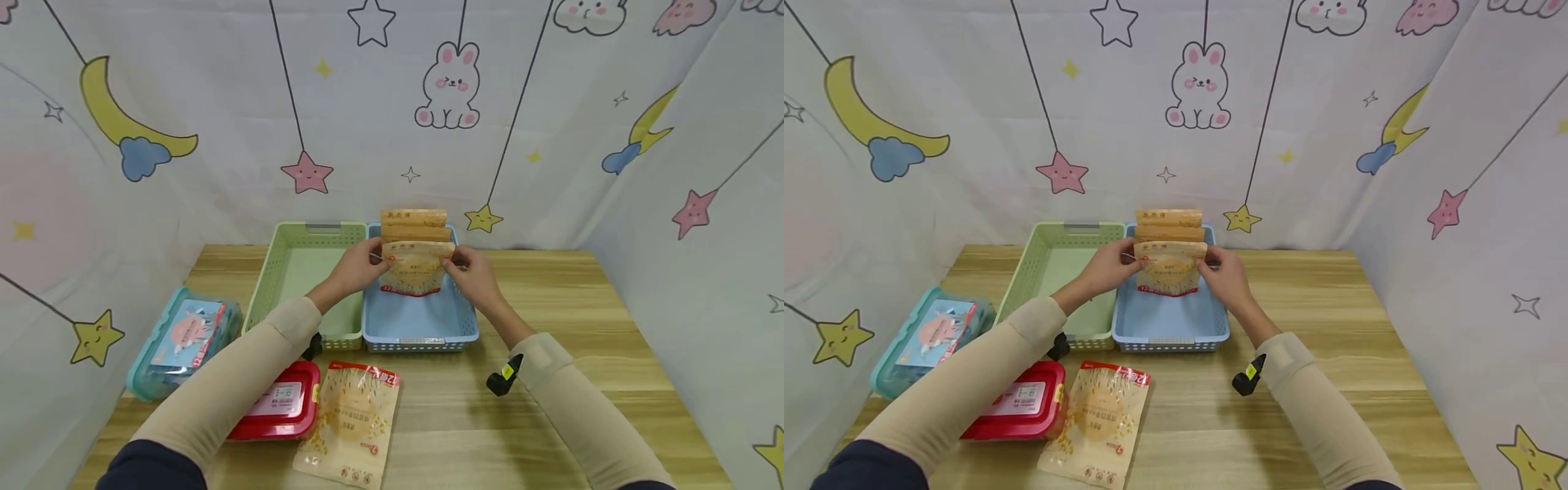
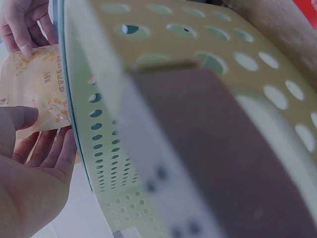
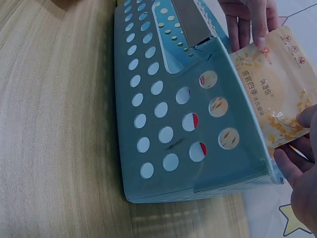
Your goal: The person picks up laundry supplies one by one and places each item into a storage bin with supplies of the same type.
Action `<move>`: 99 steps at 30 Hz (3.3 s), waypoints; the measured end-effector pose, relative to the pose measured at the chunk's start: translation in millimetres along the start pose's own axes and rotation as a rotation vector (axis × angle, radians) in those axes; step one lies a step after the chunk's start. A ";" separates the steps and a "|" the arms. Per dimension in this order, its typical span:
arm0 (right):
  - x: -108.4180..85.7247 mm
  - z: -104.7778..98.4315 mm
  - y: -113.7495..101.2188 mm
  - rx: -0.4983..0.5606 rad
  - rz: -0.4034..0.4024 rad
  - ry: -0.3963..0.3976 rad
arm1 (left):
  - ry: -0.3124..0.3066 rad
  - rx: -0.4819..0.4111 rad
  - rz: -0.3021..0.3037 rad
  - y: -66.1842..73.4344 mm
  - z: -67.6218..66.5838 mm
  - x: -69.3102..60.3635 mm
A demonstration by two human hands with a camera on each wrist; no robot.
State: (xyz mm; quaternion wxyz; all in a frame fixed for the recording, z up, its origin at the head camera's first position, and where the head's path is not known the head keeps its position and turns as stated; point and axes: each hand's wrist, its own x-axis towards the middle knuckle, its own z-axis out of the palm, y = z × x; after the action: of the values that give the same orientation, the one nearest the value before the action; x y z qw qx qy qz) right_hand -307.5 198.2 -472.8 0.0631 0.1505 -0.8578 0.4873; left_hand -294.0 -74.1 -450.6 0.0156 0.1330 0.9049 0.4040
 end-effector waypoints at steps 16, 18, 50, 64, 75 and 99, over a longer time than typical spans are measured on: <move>-2.6 -11.6 -2.2 -0.019 -0.014 -0.034 | 0.016 -0.058 0.044 10.4 -5.7 0.5; -3.2 -13.7 -3.6 -0.008 -0.013 -0.038 | 0.019 -0.065 0.055 13.6 -8.3 -0.1; -2.1 -44.5 -32.0 0.020 -0.106 -0.020 | 0.111 -0.171 0.228 34.7 -31.9 -11.8; -7.4 -56.6 -41.9 -0.007 -0.185 -0.011 | 0.110 -0.177 0.270 41.2 -33.2 -11.9; -13.8 -59.8 -51.2 -0.067 -0.267 -0.001 | 0.119 -0.130 0.303 52.2 -35.5 -18.1; -36.2 -57.1 -54.5 -0.172 -0.453 -0.040 | 0.033 -0.130 0.483 60.3 -45.0 -33.4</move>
State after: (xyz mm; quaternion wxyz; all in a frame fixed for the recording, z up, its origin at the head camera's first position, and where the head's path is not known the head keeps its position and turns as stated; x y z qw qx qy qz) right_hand -258.0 228.0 -408.0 0.1662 0.3426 -0.8418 0.3827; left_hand -254.1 -76.8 -378.6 -0.0876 0.3376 0.8192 0.4552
